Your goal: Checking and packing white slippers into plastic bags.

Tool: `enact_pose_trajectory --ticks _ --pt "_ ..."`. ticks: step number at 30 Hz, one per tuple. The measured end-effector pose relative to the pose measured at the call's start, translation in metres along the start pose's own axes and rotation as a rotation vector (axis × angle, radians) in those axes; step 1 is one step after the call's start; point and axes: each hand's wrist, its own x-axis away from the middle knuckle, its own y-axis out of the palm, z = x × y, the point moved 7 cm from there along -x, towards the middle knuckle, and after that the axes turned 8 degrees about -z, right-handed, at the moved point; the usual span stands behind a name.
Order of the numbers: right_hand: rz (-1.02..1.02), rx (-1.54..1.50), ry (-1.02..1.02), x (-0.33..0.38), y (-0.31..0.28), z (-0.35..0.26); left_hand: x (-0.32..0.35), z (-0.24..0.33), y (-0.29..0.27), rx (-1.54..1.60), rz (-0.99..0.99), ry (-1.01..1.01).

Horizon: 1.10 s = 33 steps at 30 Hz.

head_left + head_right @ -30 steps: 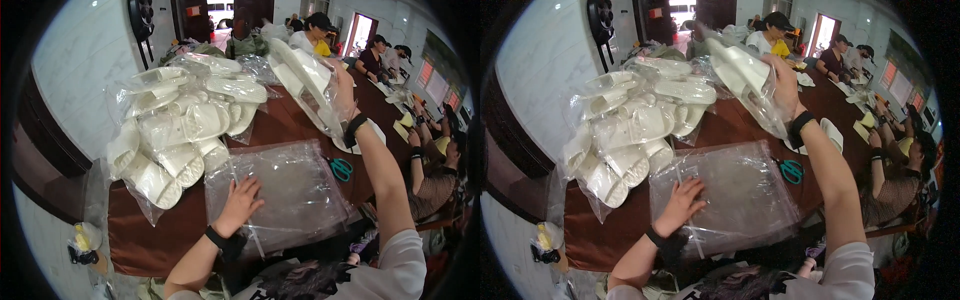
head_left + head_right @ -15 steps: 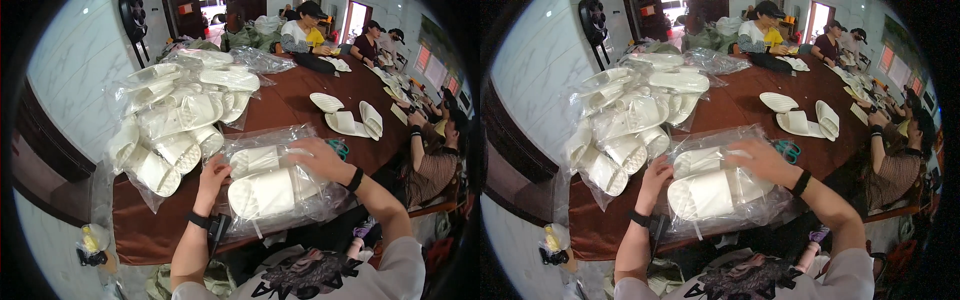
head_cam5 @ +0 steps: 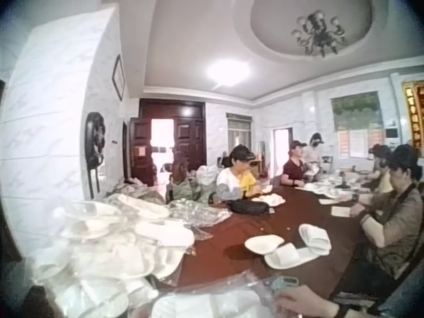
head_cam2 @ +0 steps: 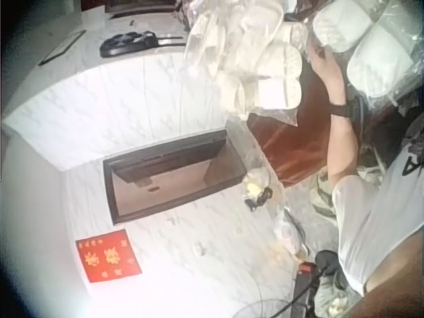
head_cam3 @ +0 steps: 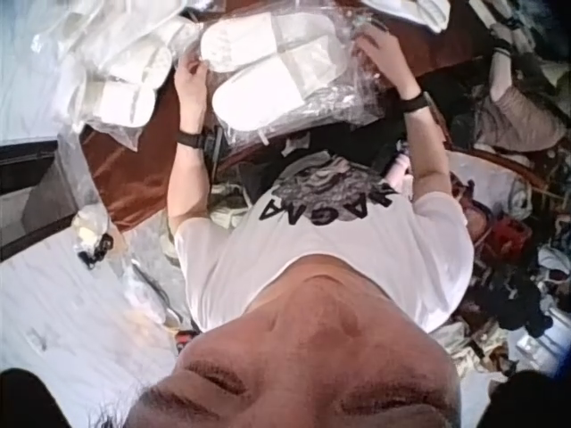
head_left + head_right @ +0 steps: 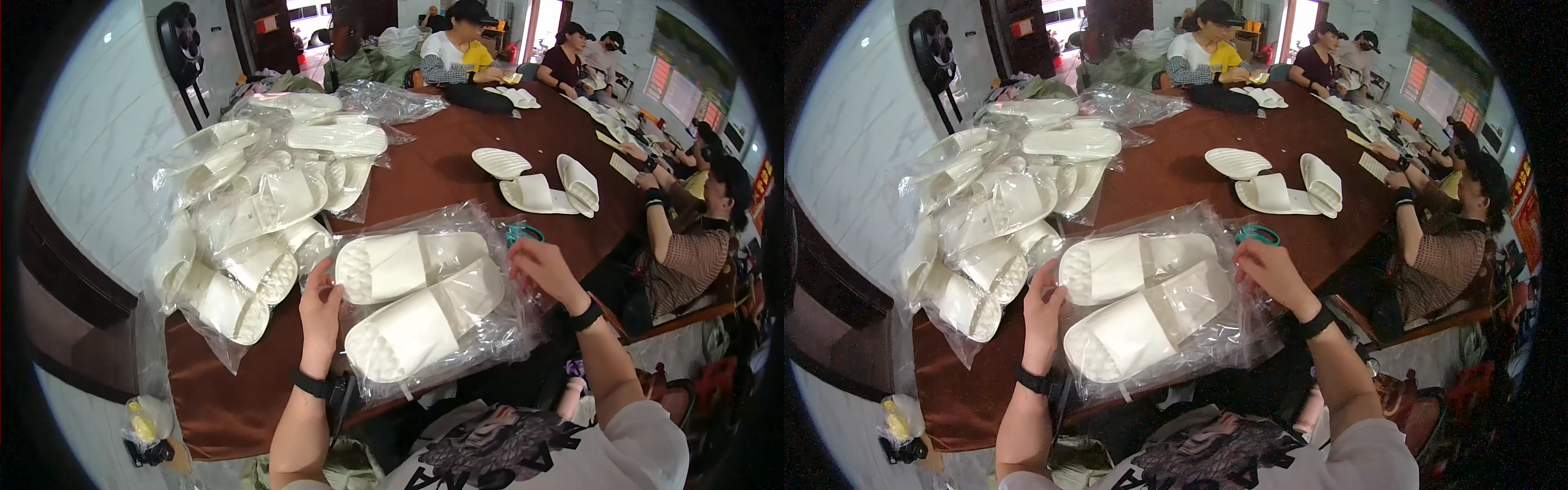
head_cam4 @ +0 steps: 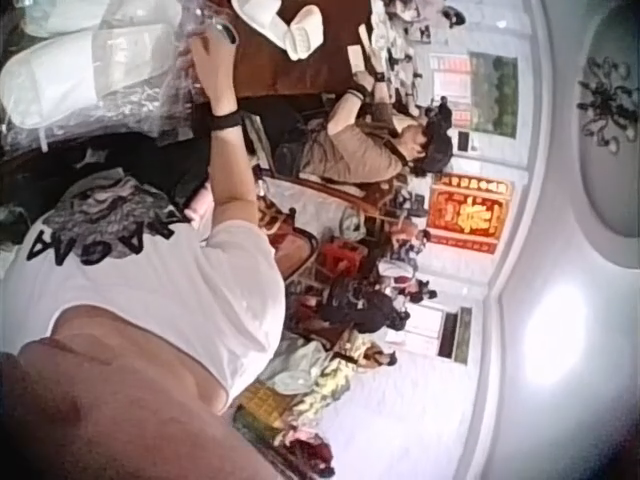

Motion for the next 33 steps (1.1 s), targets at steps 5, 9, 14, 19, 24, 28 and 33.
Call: enact_pose_trajectory --ticks 5,9,14,19,24,28,33 --pt "0.079 0.549 -0.037 -0.006 0.004 -0.001 0.0 -0.015 -0.011 -0.051 0.037 0.093" --pt "0.047 0.64 -0.149 -0.01 0.013 -0.003 0.002 -0.004 -0.002 -0.035 -0.031 0.058" --pt "0.211 0.257 -0.363 -0.015 -0.012 -0.028 0.004 -0.005 -0.004 0.069 -0.003 0.005" --pt "-0.009 -0.49 -0.257 -0.022 -0.021 -0.036 0.0 -0.013 0.001 0.144 0.026 0.047" --pt "-0.226 -1.035 -0.151 -0.019 0.013 -0.037 -0.001 -0.024 0.01 0.131 -0.227 0.008" --pt "-0.245 -0.448 -0.088 -0.016 0.014 0.03 0.001 -0.014 0.007 0.236 -0.131 -0.023" --pt "-0.243 -0.184 0.01 -0.013 0.028 0.038 0.007 -0.002 0.006 0.328 -0.07 -0.028"
